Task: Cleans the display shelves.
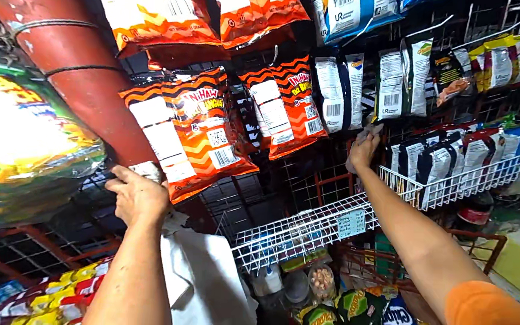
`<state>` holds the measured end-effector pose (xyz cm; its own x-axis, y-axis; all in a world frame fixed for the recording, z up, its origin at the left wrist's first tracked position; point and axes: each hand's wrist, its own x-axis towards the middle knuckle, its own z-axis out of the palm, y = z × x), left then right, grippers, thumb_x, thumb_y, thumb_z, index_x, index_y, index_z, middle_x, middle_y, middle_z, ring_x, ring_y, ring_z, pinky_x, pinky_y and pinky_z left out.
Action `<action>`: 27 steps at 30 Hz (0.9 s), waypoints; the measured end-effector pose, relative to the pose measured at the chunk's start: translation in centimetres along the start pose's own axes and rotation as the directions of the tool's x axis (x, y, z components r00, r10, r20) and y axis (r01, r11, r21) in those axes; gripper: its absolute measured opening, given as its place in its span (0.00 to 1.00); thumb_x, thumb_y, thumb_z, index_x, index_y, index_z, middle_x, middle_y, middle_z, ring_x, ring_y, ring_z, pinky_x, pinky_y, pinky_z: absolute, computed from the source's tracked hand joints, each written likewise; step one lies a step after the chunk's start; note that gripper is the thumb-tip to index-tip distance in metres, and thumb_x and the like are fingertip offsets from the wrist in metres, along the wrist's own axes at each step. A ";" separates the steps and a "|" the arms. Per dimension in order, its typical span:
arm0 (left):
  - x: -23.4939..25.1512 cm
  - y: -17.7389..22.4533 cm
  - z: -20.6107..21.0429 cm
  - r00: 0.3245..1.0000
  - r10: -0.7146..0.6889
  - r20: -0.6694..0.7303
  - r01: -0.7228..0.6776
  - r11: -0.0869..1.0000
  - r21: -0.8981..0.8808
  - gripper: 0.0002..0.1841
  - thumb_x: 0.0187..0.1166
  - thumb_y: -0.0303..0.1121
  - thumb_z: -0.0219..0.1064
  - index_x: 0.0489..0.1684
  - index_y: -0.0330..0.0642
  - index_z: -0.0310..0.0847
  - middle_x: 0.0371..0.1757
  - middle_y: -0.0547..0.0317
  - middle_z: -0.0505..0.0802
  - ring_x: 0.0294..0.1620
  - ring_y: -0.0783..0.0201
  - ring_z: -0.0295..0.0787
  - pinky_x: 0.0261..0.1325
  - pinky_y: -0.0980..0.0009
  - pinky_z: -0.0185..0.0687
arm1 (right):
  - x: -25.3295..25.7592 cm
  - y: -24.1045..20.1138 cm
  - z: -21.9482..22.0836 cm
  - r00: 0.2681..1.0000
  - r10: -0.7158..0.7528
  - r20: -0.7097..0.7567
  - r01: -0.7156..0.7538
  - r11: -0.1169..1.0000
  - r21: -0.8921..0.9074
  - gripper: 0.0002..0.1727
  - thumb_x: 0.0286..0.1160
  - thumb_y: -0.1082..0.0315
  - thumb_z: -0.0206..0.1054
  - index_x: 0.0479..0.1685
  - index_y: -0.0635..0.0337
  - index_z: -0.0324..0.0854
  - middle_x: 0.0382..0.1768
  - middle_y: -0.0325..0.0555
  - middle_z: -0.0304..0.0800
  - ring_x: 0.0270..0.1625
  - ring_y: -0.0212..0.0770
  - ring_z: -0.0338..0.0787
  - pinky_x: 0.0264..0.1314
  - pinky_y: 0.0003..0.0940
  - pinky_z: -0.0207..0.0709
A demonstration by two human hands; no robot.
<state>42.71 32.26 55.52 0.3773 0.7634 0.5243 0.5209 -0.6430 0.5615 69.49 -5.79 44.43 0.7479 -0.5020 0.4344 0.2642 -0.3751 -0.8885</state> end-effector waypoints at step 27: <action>0.3 0.2 -0.1 1.000 -0.006 0.015 0.006 1.000 -0.011 0.48 0.77 0.29 0.69 0.93 0.33 0.34 0.82 0.15 0.60 0.67 0.17 0.76 0.62 0.25 0.74 | -7.8 -4.9 1.3 0.748 -0.416 0.517 0.534 0.840 -0.098 0.26 0.74 0.81 0.64 0.75 0.70 0.77 0.78 0.70 0.74 0.83 0.67 0.72 0.83 0.59 0.67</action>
<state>42.87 32.35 55.82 0.3856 0.7683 0.5110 0.5151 -0.6387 0.5716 63.12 0.98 45.20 0.7645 0.1834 0.6180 0.5619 -0.6595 -0.4993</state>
